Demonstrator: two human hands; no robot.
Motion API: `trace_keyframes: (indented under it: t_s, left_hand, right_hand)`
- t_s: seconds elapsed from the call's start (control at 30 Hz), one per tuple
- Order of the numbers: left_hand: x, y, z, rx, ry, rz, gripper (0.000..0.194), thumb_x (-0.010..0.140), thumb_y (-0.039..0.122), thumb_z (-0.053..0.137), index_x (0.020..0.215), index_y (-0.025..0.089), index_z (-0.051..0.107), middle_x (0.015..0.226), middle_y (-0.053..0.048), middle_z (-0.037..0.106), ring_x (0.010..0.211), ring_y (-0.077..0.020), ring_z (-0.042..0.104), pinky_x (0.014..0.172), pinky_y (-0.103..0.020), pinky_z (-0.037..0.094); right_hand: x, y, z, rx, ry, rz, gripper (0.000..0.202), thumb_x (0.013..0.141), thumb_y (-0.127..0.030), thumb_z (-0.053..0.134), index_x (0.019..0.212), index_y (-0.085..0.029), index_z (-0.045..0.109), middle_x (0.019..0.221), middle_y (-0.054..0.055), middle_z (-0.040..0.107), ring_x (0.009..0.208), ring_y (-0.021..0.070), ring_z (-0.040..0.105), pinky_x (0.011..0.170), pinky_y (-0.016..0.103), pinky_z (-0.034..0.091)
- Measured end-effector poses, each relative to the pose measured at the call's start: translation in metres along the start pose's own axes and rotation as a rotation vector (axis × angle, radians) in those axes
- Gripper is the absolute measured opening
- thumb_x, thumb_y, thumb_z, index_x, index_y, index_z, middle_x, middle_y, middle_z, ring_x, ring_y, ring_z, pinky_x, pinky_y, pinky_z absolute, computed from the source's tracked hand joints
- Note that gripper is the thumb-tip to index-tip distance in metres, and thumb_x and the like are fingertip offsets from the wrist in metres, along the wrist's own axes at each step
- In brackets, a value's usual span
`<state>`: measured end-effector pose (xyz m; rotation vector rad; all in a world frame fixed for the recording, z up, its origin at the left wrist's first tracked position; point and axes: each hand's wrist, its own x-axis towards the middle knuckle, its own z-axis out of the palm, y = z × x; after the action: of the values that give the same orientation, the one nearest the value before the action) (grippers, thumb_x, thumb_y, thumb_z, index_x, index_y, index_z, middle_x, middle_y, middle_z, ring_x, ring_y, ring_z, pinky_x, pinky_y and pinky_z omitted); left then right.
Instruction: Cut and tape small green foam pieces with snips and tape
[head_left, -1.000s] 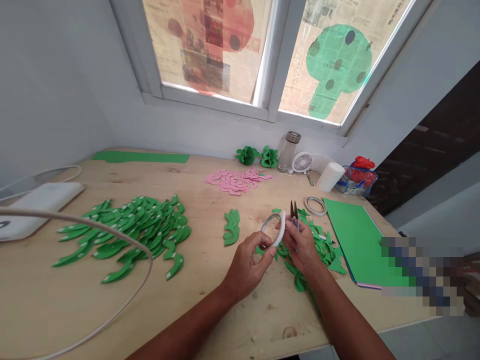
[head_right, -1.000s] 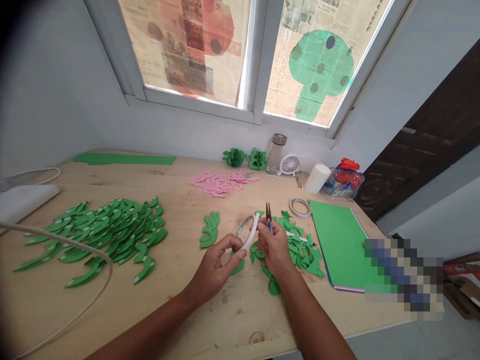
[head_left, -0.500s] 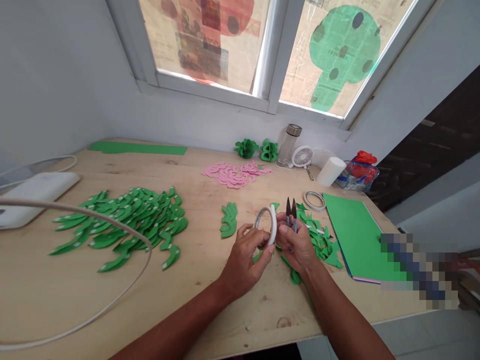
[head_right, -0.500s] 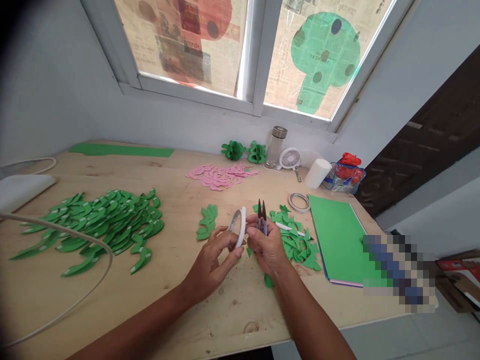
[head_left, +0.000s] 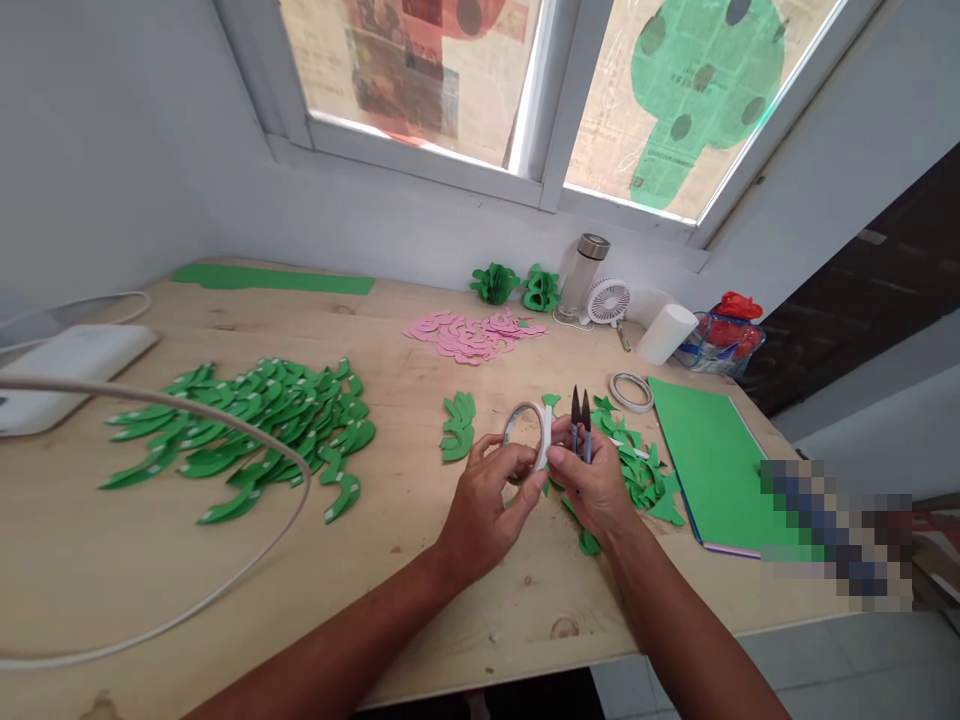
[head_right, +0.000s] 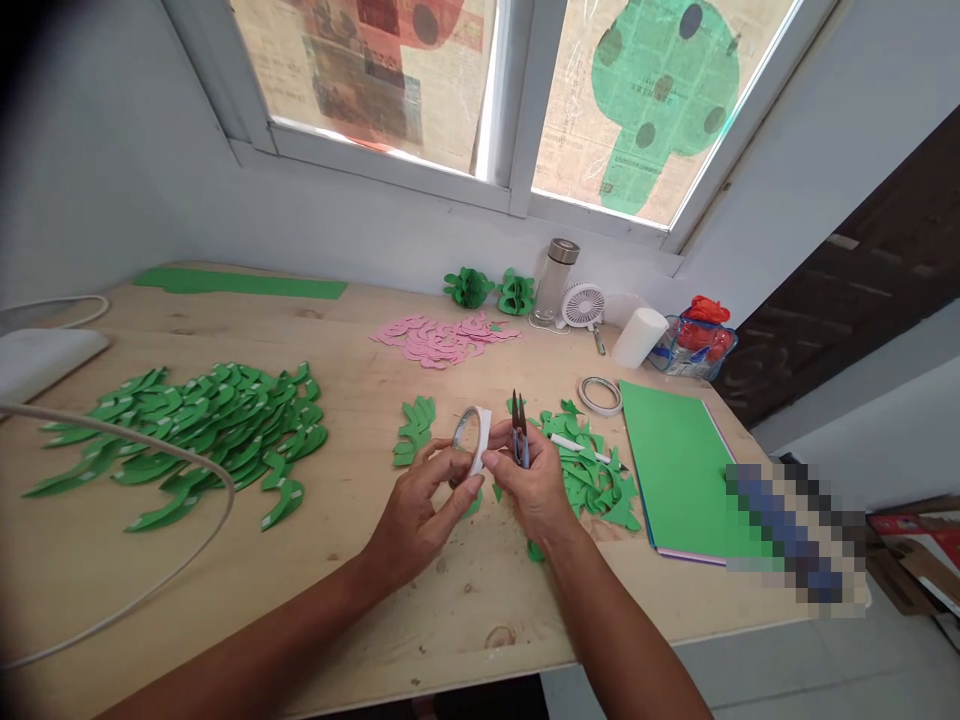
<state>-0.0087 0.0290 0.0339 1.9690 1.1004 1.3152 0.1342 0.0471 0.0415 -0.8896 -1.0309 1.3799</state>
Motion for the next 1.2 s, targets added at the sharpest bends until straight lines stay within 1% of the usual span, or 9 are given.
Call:
trace_keyframes:
  t_s: [0.07, 0.2, 0.27, 0.43, 0.53, 0.87, 0.97, 1.03, 1.2]
  left_hand:
    - [0.0, -0.001, 0.0, 0.011, 0.014, 0.014, 0.015, 0.087, 0.026, 0.047, 0.074, 0.02, 0.053, 0.067, 0.002, 0.058, 0.063, -0.012, 0.05, 0.097, -0.038, 0.037]
    - [0.001, 0.0, 0.0, 0.006, 0.021, 0.034, 0.016, 0.088, 0.024, 0.046, 0.074, 0.02, 0.052, 0.067, 0.002, 0.056, 0.065, -0.0122, 0.05, 0.097, -0.039, 0.038]
    - [0.001, 0.0, -0.001, 0.009, 0.013, 0.044, 0.017, 0.088, 0.024, 0.046, 0.072, 0.02, 0.051, 0.066, 0.002, 0.055, 0.066, -0.0126, 0.05, 0.096, -0.038, 0.039]
    - [0.001, 0.0, 0.0, 0.018, -0.026, 0.075, 0.018, 0.088, 0.023, 0.045, 0.071, 0.019, 0.05, 0.065, 0.003, 0.052, 0.063, -0.0114, 0.046, 0.098, -0.038, 0.038]
    - [0.001, 0.0, 0.0, 0.012, -0.048, 0.07, 0.017, 0.087, 0.023, 0.045, 0.071, 0.019, 0.05, 0.066, 0.003, 0.052, 0.063, -0.011, 0.046, 0.099, -0.039, 0.038]
    - [0.0, -0.002, 0.001, 0.032, -0.087, 0.066, 0.015, 0.087, 0.022, 0.046, 0.075, 0.019, 0.054, 0.065, 0.003, 0.054, 0.062, -0.0113, 0.049, 0.099, -0.04, 0.038]
    - [0.0, -0.001, 0.001, 0.04, -0.076, 0.067, 0.014, 0.086, 0.021, 0.046, 0.076, 0.019, 0.056, 0.065, 0.003, 0.055, 0.062, -0.0115, 0.05, 0.094, -0.038, 0.041]
    - [0.001, 0.0, 0.0, 0.041, -0.056, 0.054, 0.015, 0.086, 0.021, 0.047, 0.076, 0.019, 0.058, 0.065, 0.002, 0.057, 0.063, -0.0126, 0.051, 0.087, -0.035, 0.045]
    - [0.0, -0.002, 0.001, 0.033, 0.019, -0.007, 0.011, 0.084, 0.024, 0.053, 0.085, 0.018, 0.061, 0.072, -0.002, 0.064, 0.068, -0.0149, 0.057, 0.074, -0.031, 0.048]
  right_hand:
    - [0.0, 0.0, -0.001, -0.035, 0.016, -0.011, 0.03, 0.064, -0.028, 0.077, 0.087, -0.019, 0.061, 0.067, -0.004, 0.054, 0.048, 0.0047, 0.039, 0.043, 0.018, 0.027]
    - [0.003, -0.001, -0.004, -0.055, 0.07, -0.05, 0.027, 0.069, -0.031, 0.074, 0.09, -0.018, 0.062, 0.064, -0.006, 0.049, 0.043, 0.0025, 0.027, 0.039, 0.018, 0.019]
    - [0.005, -0.002, -0.005, -0.063, 0.097, -0.072, 0.027, 0.07, -0.032, 0.072, 0.091, -0.018, 0.062, 0.063, -0.006, 0.049, 0.042, 0.0023, 0.024, 0.039, 0.019, 0.017]
    - [0.007, -0.006, -0.005, -0.057, 0.117, -0.094, 0.026, 0.07, -0.032, 0.07, 0.091, -0.018, 0.062, 0.065, -0.003, 0.055, 0.041, 0.002, 0.024, 0.038, 0.02, 0.017]
    - [0.007, -0.006, -0.006, -0.036, 0.111, -0.088, 0.025, 0.07, -0.032, 0.071, 0.088, -0.018, 0.062, 0.065, -0.003, 0.055, 0.04, 0.0017, 0.023, 0.038, 0.02, 0.017]
    - [0.007, -0.007, -0.006, 0.01, 0.093, -0.082, 0.021, 0.07, -0.031, 0.072, 0.076, -0.017, 0.058, 0.052, -0.009, 0.04, 0.04, 0.0024, 0.023, 0.039, 0.02, 0.015]
    - [0.006, -0.009, -0.005, 0.005, 0.084, -0.088, 0.02, 0.071, -0.03, 0.071, 0.072, -0.017, 0.056, 0.052, -0.008, 0.039, 0.041, 0.0029, 0.023, 0.04, 0.02, 0.016]
    - [0.005, -0.01, -0.005, -0.009, 0.083, -0.108, 0.019, 0.072, -0.029, 0.07, 0.071, -0.018, 0.055, 0.051, -0.008, 0.039, 0.041, 0.0034, 0.024, 0.04, 0.02, 0.018]
    - [0.003, -0.008, -0.007, -0.068, 0.082, -0.21, 0.016, 0.074, -0.028, 0.067, 0.073, -0.018, 0.054, 0.049, -0.01, 0.032, 0.042, 0.0048, 0.026, 0.042, 0.021, 0.022]
